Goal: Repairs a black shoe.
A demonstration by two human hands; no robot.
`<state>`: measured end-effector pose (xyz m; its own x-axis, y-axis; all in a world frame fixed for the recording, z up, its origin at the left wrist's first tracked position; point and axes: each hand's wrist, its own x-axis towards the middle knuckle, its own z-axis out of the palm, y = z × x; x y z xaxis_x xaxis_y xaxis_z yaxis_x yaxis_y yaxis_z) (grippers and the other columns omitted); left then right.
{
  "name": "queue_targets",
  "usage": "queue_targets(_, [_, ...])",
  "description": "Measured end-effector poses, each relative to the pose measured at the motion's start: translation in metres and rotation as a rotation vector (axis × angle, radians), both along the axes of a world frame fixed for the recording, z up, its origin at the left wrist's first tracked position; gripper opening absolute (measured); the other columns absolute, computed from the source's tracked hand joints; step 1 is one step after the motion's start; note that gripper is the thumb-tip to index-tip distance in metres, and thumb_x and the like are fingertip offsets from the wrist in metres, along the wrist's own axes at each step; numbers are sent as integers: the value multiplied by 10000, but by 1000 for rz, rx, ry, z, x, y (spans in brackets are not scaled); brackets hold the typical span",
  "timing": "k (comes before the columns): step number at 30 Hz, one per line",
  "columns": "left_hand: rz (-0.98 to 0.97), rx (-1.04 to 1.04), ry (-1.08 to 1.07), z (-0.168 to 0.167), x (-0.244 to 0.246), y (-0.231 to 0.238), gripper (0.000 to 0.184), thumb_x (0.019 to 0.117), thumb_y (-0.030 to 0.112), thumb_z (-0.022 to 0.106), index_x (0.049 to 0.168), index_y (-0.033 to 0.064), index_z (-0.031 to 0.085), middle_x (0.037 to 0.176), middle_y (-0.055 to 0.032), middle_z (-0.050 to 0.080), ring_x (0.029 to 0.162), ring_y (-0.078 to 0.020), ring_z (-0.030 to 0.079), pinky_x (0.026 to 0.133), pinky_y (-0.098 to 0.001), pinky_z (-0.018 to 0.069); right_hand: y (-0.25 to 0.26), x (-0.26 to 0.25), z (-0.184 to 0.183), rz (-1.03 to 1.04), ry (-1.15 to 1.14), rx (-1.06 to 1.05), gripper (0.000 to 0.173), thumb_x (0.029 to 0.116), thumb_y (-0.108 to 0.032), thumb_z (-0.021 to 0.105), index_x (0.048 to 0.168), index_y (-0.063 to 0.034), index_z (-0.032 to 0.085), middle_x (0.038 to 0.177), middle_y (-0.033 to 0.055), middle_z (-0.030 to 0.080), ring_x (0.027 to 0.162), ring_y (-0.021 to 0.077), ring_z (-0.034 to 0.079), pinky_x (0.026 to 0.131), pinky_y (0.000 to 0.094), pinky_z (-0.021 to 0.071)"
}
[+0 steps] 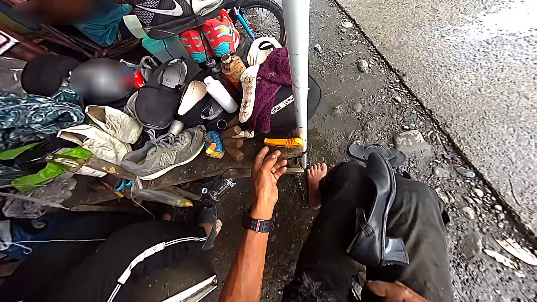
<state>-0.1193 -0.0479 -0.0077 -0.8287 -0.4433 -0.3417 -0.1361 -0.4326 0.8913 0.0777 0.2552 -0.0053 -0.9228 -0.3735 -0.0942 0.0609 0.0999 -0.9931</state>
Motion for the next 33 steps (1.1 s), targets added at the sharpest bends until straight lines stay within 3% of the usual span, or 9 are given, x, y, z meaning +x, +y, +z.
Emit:
queue_targets(8, [-35, -77, 34, -5, 13, 17, 384, 1040, 30, 507, 1424, 12, 502, 1073, -145, 693, 760, -188, 693, 645, -303, 590, 8, 1, -1, -27, -14, -33, 348, 1008, -228, 663, 1174, 75, 696, 1001, 138, 722, 898, 106, 668, 855, 298, 559])
queue_targets(12, [-200, -251, 194, -9, 48, 33, 283, 1012, 39, 509, 1263, -43, 612, 1017, -110, 719, 772, -161, 698, 664, -286, 598, 26, -1, -1, -130, 32, -58, 264, 1000, -216, 685, 1185, -30, 721, 992, 18, 739, 874, 45, 677, 817, 257, 584])
queue_targets(15, [-393, -294, 295, -15, 72, 47, 221, 1007, 59, 556, 1178, -5, 680, 1009, -82, 738, 770, -144, 703, 675, -280, 606, 43, -6, -1, -298, 102, -42, 261, 1005, -297, 672, 1195, -131, 740, 928, -44, 740, 759, 19, 657, 686, 202, 570])
queue_targets(18, [-519, -304, 347, -15, 86, 62, 210, 1010, 90, 591, 1179, 34, 703, 1014, -62, 742, 773, -131, 705, 674, -268, 608, 54, -21, 6, -400, 184, -38, 245, 1024, -293, 643, 1180, -128, 736, 854, -69, 705, 640, -27, 567, 555, 138, 477])
queue_targets(20, [-598, -337, 381, -14, 87, 72, 212, 1008, 89, 595, 1179, 30, 705, 1029, -56, 741, 773, -127, 703, 673, -267, 610, 55, -35, 14, -443, 212, -38, 233, 1033, -253, 626, 1162, -91, 732, 851, -64, 692, 623, -34, 540, 536, 134, 450])
queue_targets(24, [-719, -493, 391, -6, 74, 90, 209, 996, 67, 584, 1145, -25, 697, 1045, -72, 732, 755, -122, 693, 647, -262, 603, 41, -70, 14, -534, 306, 113, 230, 1021, -214, 618, 1107, -44, 748, 923, -2, 693, 706, 7, 591, 594, 169, 501])
queue_targets(27, [-783, -576, 368, -1, 62, 103, 198, 991, 59, 584, 1107, -23, 721, 1010, -68, 739, 812, -110, 695, 710, -254, 597, 20, -97, 7, -565, 316, 421, 314, 1013, -404, 613, 1107, -150, 773, 953, -6, 706, 787, 64, 644, 675, 286, 547])
queue_targets(29, [-823, -616, 360, 2, 58, 111, 207, 999, 46, 559, 1098, -29, 725, 1003, -63, 747, 892, -91, 708, 796, -241, 596, 6, -109, 4, -579, 327, 593, 357, 1000, -475, 595, 1084, -181, 778, 954, 8, 721, 784, 128, 678, 642, 374, 555])
queue_targets(33, [-847, -622, 347, 2, 56, 117, 243, 1014, 31, 505, 1108, -32, 720, 992, -62, 749, 897, -83, 707, 813, -236, 589, 5, -116, -5, -575, 380, 576, 268, 972, -349, 579, 928, -166, 769, 839, -13, 707, 741, 114, 667, 603, 366, 524])
